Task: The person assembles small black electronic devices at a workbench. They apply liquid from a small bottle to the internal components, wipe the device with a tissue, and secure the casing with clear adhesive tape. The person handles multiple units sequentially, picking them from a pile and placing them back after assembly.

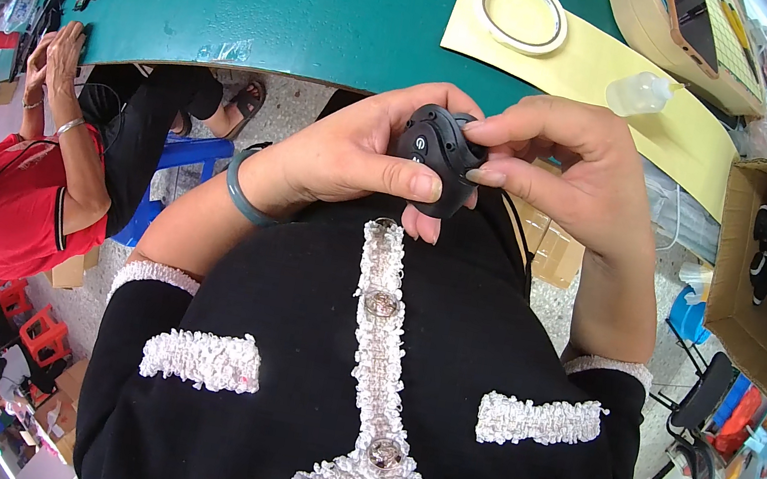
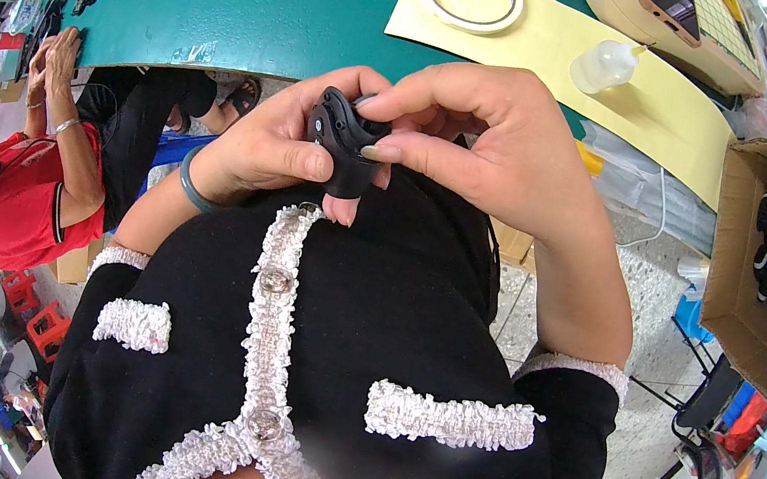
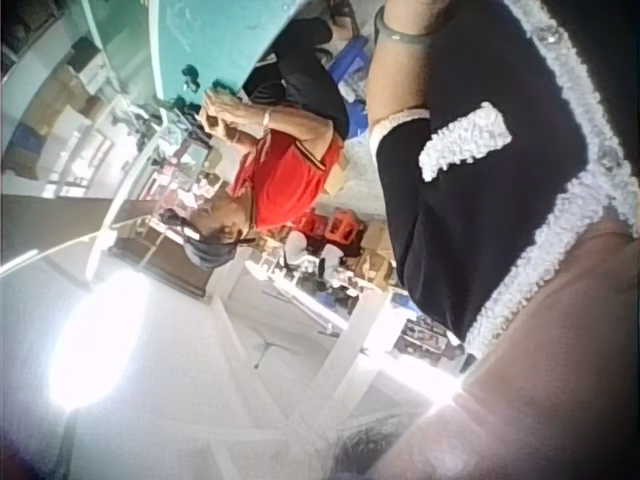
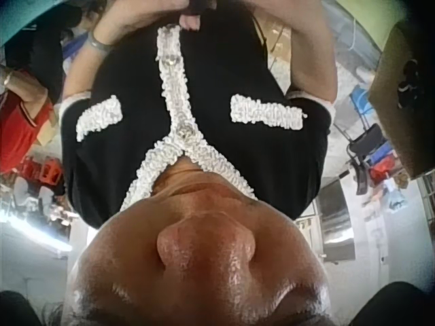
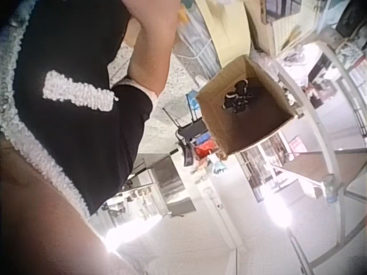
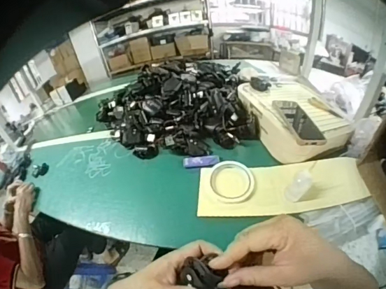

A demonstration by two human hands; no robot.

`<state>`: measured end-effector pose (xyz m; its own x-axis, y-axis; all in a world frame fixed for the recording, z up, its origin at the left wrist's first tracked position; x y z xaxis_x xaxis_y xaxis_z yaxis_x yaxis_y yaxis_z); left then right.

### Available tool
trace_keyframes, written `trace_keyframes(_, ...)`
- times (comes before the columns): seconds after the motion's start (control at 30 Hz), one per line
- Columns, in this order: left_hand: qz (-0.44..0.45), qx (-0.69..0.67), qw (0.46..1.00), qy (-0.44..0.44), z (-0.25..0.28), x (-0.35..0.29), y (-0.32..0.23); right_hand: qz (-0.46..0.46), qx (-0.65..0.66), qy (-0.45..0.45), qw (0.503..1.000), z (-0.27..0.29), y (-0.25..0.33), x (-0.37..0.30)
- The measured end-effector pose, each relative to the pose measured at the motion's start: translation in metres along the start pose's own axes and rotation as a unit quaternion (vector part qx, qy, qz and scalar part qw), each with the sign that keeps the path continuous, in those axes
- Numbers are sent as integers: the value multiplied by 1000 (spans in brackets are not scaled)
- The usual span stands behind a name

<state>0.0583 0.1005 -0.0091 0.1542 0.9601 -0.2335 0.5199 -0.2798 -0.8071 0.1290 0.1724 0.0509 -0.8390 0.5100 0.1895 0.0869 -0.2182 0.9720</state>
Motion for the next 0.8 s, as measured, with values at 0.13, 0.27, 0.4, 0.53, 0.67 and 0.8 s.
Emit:
trace_keyframes(0.13,-3,25,1000,-4,3,-1,0,-21,-18,-4,1000,-2,-4,0)
trace_keyframes(0.27,-2,47,999,-20,5,-2,0,-21,-63,-21,998,-2,-3,-1)
trace_keyframes(0.4,-20,54,998,-35,10,1,-1,31,-160,-54,985,-4,5,-4)
trace_keyframes(0.53,-82,-1,996,-20,7,1,-15,103,-112,-174,973,1,25,-10)
trace_keyframes(0.67,-69,9,997,-21,7,2,-16,121,12,-230,965,25,23,-19)
trace_keyframes(0.8,-91,5,996,-7,3,0,-20,195,-39,-127,972,19,28,-19)
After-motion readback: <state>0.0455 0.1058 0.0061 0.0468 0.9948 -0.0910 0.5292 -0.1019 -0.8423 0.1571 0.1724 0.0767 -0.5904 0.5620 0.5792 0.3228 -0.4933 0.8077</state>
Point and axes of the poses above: each hand's wrist, its own x-axis towards the middle knuckle, its own z-axis out of the back of the hand, y = z × x, the point moved 9 cm from there along x, towards the middle knuckle, and after that the axes turned 11 degrees about -y, right-handed, at the moved point
